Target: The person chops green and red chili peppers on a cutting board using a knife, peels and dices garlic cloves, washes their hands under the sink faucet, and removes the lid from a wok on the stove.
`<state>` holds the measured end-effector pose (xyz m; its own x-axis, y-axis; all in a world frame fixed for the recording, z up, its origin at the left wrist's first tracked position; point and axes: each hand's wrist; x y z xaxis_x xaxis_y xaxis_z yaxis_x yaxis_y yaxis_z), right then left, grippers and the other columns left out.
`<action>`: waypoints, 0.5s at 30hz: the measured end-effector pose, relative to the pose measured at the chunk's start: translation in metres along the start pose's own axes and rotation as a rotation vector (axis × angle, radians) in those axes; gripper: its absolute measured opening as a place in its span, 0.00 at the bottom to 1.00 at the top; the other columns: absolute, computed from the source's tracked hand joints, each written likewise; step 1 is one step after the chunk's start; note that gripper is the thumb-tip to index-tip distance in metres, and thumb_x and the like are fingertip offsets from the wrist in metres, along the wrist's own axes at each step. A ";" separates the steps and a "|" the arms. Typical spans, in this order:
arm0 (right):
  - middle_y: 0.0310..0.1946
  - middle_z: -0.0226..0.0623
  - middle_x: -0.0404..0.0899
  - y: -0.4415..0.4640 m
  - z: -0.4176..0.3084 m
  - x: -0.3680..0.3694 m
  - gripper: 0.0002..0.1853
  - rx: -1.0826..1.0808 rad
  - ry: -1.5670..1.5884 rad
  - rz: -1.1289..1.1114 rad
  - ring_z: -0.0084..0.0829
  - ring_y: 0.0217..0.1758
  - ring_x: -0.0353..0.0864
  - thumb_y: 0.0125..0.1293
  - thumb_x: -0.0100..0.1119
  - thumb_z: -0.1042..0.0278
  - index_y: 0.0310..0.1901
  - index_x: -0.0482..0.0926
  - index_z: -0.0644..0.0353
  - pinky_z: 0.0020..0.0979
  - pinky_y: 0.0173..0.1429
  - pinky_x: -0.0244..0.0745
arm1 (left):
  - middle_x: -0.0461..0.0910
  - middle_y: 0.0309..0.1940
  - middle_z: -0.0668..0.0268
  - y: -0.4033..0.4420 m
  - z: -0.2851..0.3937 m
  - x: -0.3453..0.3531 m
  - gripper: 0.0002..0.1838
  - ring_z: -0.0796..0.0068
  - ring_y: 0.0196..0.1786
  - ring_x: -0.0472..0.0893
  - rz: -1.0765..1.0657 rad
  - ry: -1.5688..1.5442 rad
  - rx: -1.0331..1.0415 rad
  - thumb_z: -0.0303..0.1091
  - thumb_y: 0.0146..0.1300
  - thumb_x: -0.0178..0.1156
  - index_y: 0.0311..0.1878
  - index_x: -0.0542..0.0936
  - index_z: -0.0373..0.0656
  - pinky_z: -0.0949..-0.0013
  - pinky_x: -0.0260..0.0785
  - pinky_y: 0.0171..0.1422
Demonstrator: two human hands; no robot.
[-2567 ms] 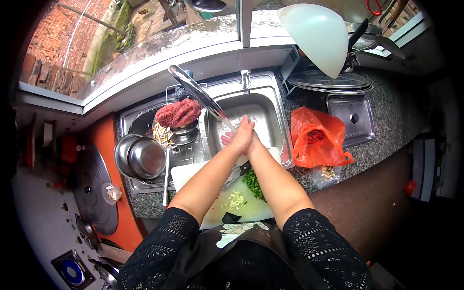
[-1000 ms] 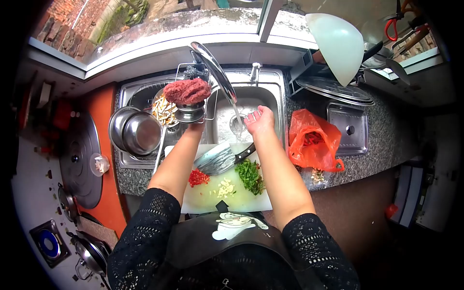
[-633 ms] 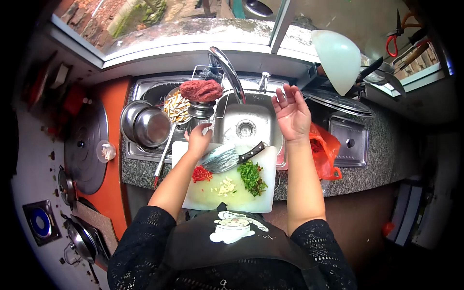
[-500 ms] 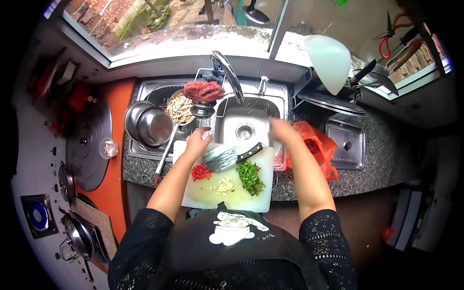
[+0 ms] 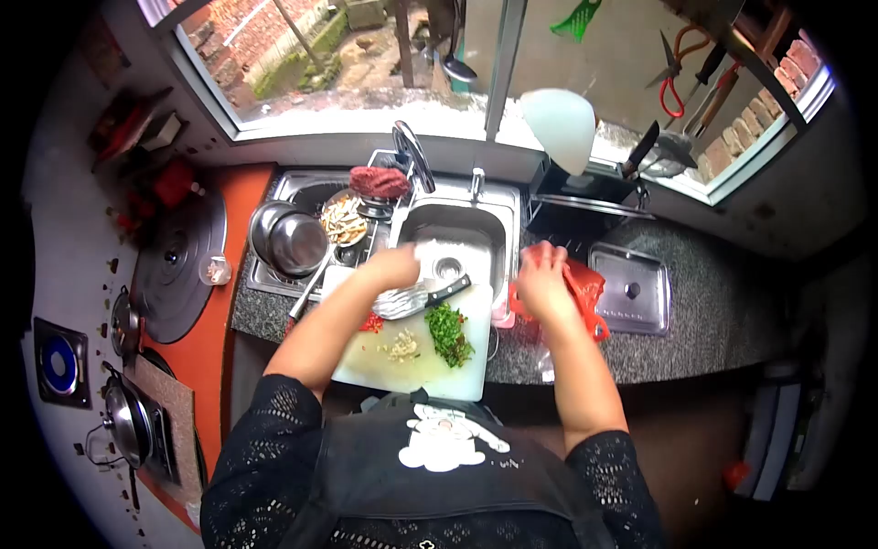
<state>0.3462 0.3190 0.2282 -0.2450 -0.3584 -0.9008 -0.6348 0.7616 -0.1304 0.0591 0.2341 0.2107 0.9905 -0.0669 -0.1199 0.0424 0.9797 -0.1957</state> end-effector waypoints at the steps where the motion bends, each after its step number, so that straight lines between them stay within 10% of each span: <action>1: 0.73 0.46 0.63 -0.021 -0.006 -0.005 0.26 -0.099 -0.149 -0.067 0.40 0.77 0.58 0.67 0.63 0.60 0.66 0.76 0.52 0.45 0.78 0.56 | 0.75 0.64 0.54 -0.021 0.011 0.015 0.19 0.54 0.67 0.73 0.000 0.342 0.015 0.31 0.69 0.54 0.61 0.78 0.40 0.52 0.59 0.75; 4: 0.73 0.45 0.67 -0.060 0.002 -0.032 0.28 -0.072 0.719 0.081 0.38 0.77 0.64 0.65 0.65 0.66 0.67 0.76 0.54 0.39 0.79 0.58 | 0.77 0.65 0.57 -0.077 0.033 0.034 0.17 0.51 0.71 0.71 -0.366 0.535 0.030 0.32 0.68 0.62 0.59 0.79 0.39 0.51 0.63 0.74; 8: 0.57 0.40 0.80 -0.098 -0.014 -0.093 0.27 -0.655 1.723 0.069 0.32 0.56 0.81 0.74 0.56 0.47 0.65 0.75 0.57 0.42 0.69 0.71 | 0.82 0.53 0.52 -0.147 0.003 0.031 0.08 0.54 0.57 0.83 -0.290 -0.708 0.181 0.31 0.69 0.62 0.47 0.79 0.38 0.53 0.71 0.67; 10: 0.50 0.35 0.82 -0.079 0.002 -0.077 0.24 -0.867 2.196 -0.121 0.28 0.46 0.82 0.76 0.52 0.44 0.65 0.77 0.50 0.43 0.63 0.74 | 0.83 0.49 0.57 -0.161 -0.029 0.037 0.07 0.63 0.54 0.83 0.004 -0.518 -0.001 0.32 0.69 0.63 0.43 0.79 0.38 0.62 0.73 0.62; 12: 0.52 0.36 0.81 -0.057 0.013 -0.040 0.19 -0.224 1.236 -0.055 0.32 0.47 0.82 0.73 0.59 0.52 0.60 0.81 0.50 0.45 0.63 0.74 | 0.81 0.42 0.65 -0.186 -0.040 0.044 0.07 0.76 0.47 0.79 0.268 0.531 0.083 0.32 0.69 0.63 0.37 0.79 0.38 0.70 0.71 0.52; 13: 0.50 0.37 0.81 -0.063 -0.015 -0.023 0.17 0.074 0.338 0.148 0.33 0.47 0.82 0.71 0.61 0.56 0.57 0.83 0.52 0.44 0.63 0.74 | 0.80 0.40 0.66 -0.203 -0.029 0.045 0.08 0.78 0.45 0.78 0.283 0.299 0.069 0.32 0.68 0.64 0.37 0.80 0.38 0.71 0.70 0.52; 15: 0.44 0.38 0.83 -0.076 -0.031 0.015 0.13 -0.215 0.257 0.221 0.31 0.43 0.82 0.68 0.63 0.61 0.51 0.84 0.56 0.38 0.56 0.76 | 0.78 0.36 0.70 -0.251 0.013 0.047 0.08 0.82 0.42 0.76 0.303 -0.167 0.057 0.33 0.67 0.65 0.37 0.81 0.38 0.73 0.68 0.51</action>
<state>0.3676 0.2385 0.2372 -0.5510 -0.3424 -0.7610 -0.6782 0.7151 0.1694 0.0963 -0.0121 0.2670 0.9667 0.2560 -0.0025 -0.2545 0.9596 -0.1202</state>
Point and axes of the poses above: each hand's wrist, its own y-axis towards the middle knuckle, its own x-axis out of the palm, z = x × y
